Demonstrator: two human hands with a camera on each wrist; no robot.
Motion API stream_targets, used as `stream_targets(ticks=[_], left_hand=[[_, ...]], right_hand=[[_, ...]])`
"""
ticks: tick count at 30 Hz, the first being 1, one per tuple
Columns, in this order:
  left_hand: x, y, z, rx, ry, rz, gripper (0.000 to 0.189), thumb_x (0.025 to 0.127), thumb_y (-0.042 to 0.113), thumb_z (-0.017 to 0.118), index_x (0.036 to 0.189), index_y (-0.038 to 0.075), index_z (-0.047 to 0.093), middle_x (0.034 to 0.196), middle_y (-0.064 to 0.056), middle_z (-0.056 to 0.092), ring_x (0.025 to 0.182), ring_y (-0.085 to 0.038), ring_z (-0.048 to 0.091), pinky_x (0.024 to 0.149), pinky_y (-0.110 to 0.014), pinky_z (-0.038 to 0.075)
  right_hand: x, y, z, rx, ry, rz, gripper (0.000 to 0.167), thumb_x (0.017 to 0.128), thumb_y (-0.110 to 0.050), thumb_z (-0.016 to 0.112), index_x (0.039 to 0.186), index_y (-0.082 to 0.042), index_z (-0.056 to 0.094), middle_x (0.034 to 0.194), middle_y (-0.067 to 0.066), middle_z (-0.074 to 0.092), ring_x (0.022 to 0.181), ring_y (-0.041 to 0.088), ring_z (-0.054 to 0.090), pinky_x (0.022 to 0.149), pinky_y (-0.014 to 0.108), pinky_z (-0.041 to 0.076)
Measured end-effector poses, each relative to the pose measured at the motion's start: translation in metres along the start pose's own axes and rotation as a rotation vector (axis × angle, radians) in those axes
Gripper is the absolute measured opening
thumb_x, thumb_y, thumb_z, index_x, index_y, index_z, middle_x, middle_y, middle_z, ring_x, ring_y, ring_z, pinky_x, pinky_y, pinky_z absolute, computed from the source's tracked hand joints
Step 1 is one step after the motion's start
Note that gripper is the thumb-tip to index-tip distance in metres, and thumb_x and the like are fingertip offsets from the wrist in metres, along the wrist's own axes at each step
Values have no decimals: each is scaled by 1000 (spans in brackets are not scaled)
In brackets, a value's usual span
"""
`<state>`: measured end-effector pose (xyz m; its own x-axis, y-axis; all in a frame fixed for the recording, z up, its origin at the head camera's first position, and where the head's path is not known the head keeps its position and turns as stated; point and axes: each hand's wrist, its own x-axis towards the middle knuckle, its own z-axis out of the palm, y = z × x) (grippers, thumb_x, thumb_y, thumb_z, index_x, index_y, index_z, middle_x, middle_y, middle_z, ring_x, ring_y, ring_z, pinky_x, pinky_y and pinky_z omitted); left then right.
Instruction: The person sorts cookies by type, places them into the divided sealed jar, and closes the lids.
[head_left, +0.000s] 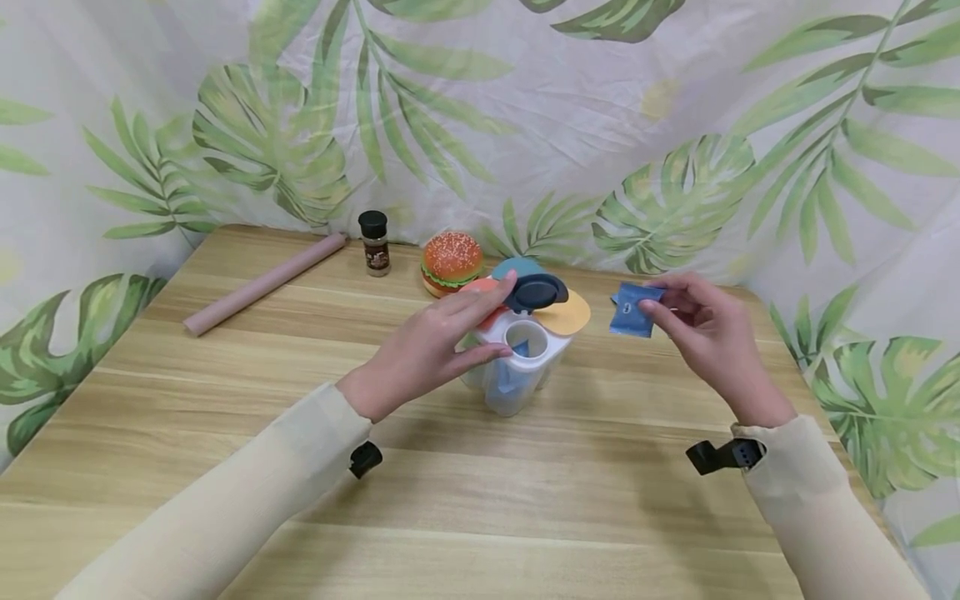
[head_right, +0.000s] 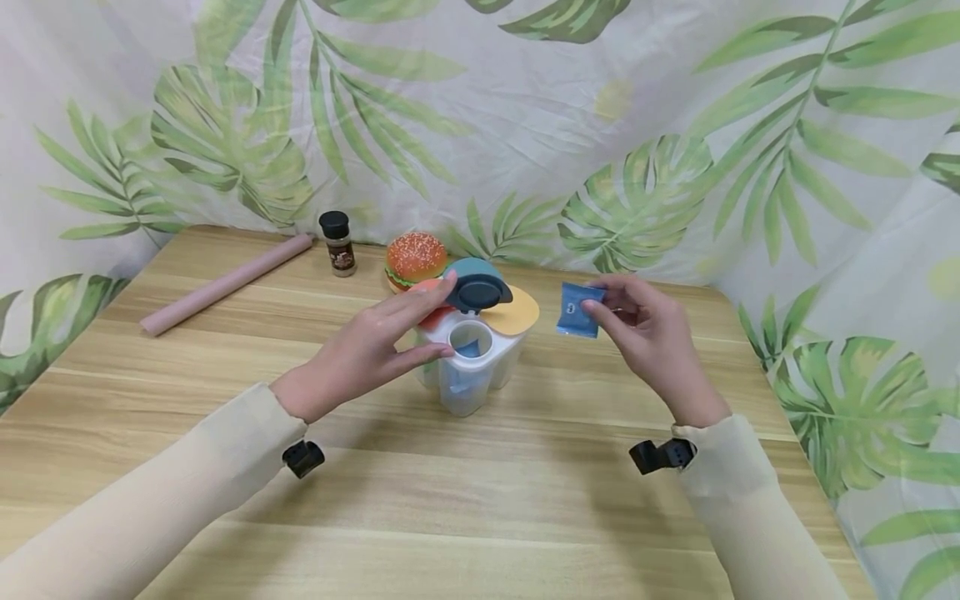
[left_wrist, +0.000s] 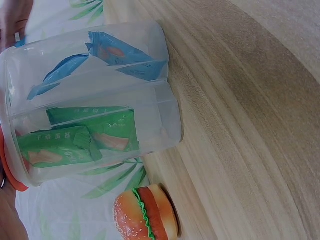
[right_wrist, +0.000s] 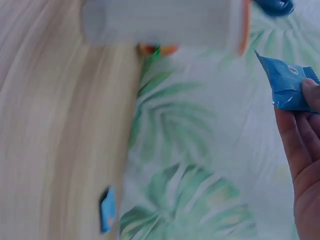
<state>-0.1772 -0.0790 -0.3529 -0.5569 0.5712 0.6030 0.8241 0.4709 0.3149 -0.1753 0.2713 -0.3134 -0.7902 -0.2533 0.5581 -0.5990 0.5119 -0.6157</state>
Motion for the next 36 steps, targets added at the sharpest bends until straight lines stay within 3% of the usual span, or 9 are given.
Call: stream_targets(ticks=[7, 10, 15, 21, 25, 32, 36], left_hand=[[1, -1, -1, -5, -14, -7, 84, 95, 30, 79, 164, 12, 36, 151, -10, 61, 139, -24, 59, 113, -41, 53], [1, -1, -1, -12, -20, -10, 84, 95, 30, 79, 164, 12, 35, 150, -10, 61, 139, -24, 59, 113, -41, 53], [0, -1, -1, -17, -17, -13, 84, 95, 29, 79, 164, 12, 36, 148, -11, 63, 138, -24, 60, 113, -42, 53], [0, 0, -1, -18, -4, -4, 84, 95, 28, 79, 164, 10, 35, 145, -12, 65, 136, -25, 62, 112, -43, 54], [0, 0, -1, -21, 0, -7, 84, 95, 28, 80, 164, 10, 35, 145, -12, 65, 135, -24, 62, 112, -42, 54], [0, 0, 0, -20, -7, -6, 84, 95, 29, 79, 164, 11, 35, 149, -12, 62, 138, -24, 61, 112, -42, 54], [-1, 0, -1, -20, -10, -3, 84, 95, 29, 79, 164, 11, 35, 150, -12, 62, 139, -25, 60, 112, -42, 54]], right_hand=[[7, -45, 15, 137, -20, -164, 29, 91, 15, 70, 119, 6, 72, 96, -11, 74, 73, 0, 65, 63, 12, 53], [8, -52, 25, 199, -54, -222, 28, 90, 19, 68, 117, 10, 71, 103, -8, 75, 78, 2, 68, 66, 13, 55], [11, -56, 43, 251, -86, -248, 28, 89, 21, 68, 116, 12, 68, 109, -1, 76, 89, 2, 72, 69, 13, 57], [14, -57, 64, 240, -115, -243, 30, 88, 24, 67, 115, 11, 65, 105, 21, 72, 97, -2, 72, 73, 14, 59], [13, -57, 73, 232, -149, -218, 28, 90, 20, 68, 115, 9, 64, 108, 19, 71, 102, 2, 73, 78, 17, 62], [12, -53, 78, 79, -184, -245, 25, 92, 12, 72, 115, 2, 69, 110, 14, 71, 99, 25, 76, 81, 19, 63], [12, -52, 76, 18, -192, -274, 29, 92, 9, 73, 119, 0, 69, 112, 13, 73, 99, 24, 75, 80, 29, 66]])
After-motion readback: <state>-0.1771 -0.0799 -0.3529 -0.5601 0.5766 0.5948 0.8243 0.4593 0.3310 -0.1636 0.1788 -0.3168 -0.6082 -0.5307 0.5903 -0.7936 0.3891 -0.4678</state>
